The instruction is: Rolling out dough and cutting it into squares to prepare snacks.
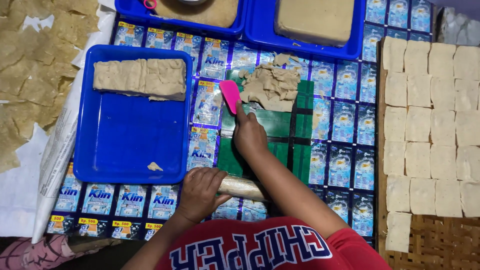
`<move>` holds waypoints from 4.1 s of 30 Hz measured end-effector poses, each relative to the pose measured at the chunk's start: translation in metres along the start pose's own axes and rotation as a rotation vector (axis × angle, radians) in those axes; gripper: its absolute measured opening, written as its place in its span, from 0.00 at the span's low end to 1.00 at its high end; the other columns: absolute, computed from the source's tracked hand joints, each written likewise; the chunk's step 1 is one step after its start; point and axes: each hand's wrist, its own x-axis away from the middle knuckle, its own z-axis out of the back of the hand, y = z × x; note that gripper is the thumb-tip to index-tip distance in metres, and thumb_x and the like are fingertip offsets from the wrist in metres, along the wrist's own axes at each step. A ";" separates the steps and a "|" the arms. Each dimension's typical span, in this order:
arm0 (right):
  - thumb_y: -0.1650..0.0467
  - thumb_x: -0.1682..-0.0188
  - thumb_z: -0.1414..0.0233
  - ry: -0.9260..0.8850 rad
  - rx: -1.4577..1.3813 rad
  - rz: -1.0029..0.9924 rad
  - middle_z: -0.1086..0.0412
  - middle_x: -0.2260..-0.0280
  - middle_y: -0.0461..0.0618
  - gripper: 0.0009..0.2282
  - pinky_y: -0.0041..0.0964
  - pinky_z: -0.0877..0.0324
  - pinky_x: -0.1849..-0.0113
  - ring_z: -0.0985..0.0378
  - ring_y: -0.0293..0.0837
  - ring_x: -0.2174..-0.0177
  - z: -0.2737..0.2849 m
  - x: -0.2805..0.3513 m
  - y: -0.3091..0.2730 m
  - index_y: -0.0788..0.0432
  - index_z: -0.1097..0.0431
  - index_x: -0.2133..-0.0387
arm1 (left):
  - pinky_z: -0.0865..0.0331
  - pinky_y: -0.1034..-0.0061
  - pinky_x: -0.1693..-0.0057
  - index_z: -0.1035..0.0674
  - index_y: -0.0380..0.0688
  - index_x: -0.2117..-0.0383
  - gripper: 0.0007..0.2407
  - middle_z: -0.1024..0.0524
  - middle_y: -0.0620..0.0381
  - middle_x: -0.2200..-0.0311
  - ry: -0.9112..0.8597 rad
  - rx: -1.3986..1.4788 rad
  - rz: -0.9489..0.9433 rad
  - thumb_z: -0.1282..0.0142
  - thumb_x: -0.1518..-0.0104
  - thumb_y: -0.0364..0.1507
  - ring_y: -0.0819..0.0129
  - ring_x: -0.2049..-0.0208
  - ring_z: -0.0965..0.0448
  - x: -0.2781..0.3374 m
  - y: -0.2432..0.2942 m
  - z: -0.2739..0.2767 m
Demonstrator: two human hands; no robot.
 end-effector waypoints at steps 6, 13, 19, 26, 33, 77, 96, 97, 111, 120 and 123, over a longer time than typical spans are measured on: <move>0.71 0.48 0.55 -0.054 0.080 -0.123 0.32 0.62 0.66 0.25 0.64 0.30 0.69 0.24 0.69 0.72 0.001 -0.011 0.001 0.47 0.41 0.35 | 0.40 0.59 0.39 0.24 0.47 0.49 0.27 0.23 0.58 0.55 0.003 -0.013 -0.012 0.33 0.52 0.48 0.62 0.51 0.26 0.006 -0.002 -0.006; 0.75 0.52 0.48 0.082 0.049 -0.120 0.33 0.64 0.62 0.27 0.63 0.28 0.70 0.25 0.67 0.74 0.009 -0.002 0.027 0.48 0.39 0.36 | 0.39 0.61 0.39 0.23 0.47 0.51 0.26 0.23 0.59 0.56 0.007 -0.020 -0.018 0.32 0.52 0.47 0.65 0.52 0.25 0.003 -0.002 -0.003; 0.78 0.50 0.52 0.302 -0.314 -0.203 0.22 0.62 0.63 0.23 0.49 0.28 0.70 0.19 0.57 0.72 0.018 -0.005 0.073 0.51 0.31 0.41 | 0.39 0.60 0.38 0.23 0.48 0.51 0.27 0.22 0.60 0.56 -0.001 -0.021 -0.020 0.32 0.53 0.49 0.65 0.51 0.24 0.004 -0.001 -0.004; 0.73 0.48 0.51 0.158 -0.498 -0.191 0.24 0.67 0.53 0.17 0.39 0.33 0.70 0.28 0.48 0.73 0.055 0.010 0.078 0.54 0.28 0.45 | 0.39 0.61 0.39 0.23 0.48 0.51 0.27 0.23 0.60 0.56 0.011 -0.016 -0.013 0.31 0.54 0.48 0.64 0.51 0.25 0.004 0.000 -0.004; 0.73 0.53 0.50 0.135 0.519 0.089 0.31 0.65 0.51 0.29 0.48 0.35 0.81 0.29 0.50 0.85 0.046 0.027 0.109 0.34 0.36 0.37 | 0.38 0.61 0.39 0.23 0.49 0.51 0.28 0.22 0.61 0.56 0.034 -0.007 0.013 0.28 0.59 0.46 0.64 0.51 0.24 0.001 0.004 0.000; 0.58 0.40 0.56 0.435 0.428 0.202 0.32 0.84 0.47 0.20 0.50 0.29 0.75 0.21 0.55 0.78 0.091 -0.137 0.201 0.49 0.31 0.82 | 0.26 0.61 0.61 0.24 0.56 0.76 0.15 0.27 0.62 0.77 -0.002 -0.033 0.270 0.59 0.39 0.46 0.58 0.68 0.19 -0.308 -0.093 -0.095; 0.59 0.43 0.57 0.293 0.430 0.197 0.31 0.84 0.47 0.19 0.49 0.28 0.73 0.21 0.54 0.77 0.086 -0.104 0.189 0.50 0.30 0.82 | 0.26 0.70 0.62 0.25 0.53 0.77 0.11 0.28 0.60 0.79 0.294 -0.185 0.168 0.55 0.38 0.36 0.60 0.69 0.19 -0.249 -0.065 -0.089; 0.59 0.43 0.57 0.290 0.429 0.198 0.31 0.84 0.47 0.19 0.49 0.28 0.73 0.21 0.54 0.77 0.085 -0.102 0.188 0.50 0.30 0.82 | 0.26 0.70 0.62 0.25 0.53 0.77 0.11 0.28 0.60 0.79 0.292 -0.185 0.171 0.55 0.38 0.36 0.60 0.69 0.19 -0.247 -0.065 -0.087; 0.57 0.37 0.64 -0.030 0.284 -0.003 0.79 0.29 0.57 0.29 0.76 0.82 0.40 0.81 0.55 0.31 0.127 -0.113 0.141 0.54 0.60 0.24 | 0.80 0.36 0.30 0.51 0.34 0.26 0.31 0.70 0.39 0.26 -0.181 -0.051 0.294 0.56 0.31 0.37 0.48 0.27 0.78 -0.286 -0.051 -0.054; 0.57 0.40 0.68 -0.090 0.309 0.046 0.74 0.28 0.56 0.29 0.72 0.76 0.38 0.74 0.52 0.30 0.117 -0.071 0.143 0.58 0.57 0.27 | 0.65 0.38 0.29 0.39 0.34 0.31 0.28 0.50 0.43 0.27 -0.073 -0.022 0.243 0.55 0.40 0.30 0.47 0.26 0.58 -0.244 -0.038 -0.058; 0.57 0.38 0.65 -0.014 0.271 0.113 0.67 0.27 0.60 0.27 0.71 0.74 0.37 0.67 0.56 0.29 0.108 -0.053 0.153 0.55 0.52 0.27 | 0.67 0.41 0.28 0.38 0.37 0.30 0.25 0.50 0.40 0.27 -0.130 0.020 0.242 0.62 0.34 0.34 0.45 0.26 0.56 -0.227 -0.034 -0.056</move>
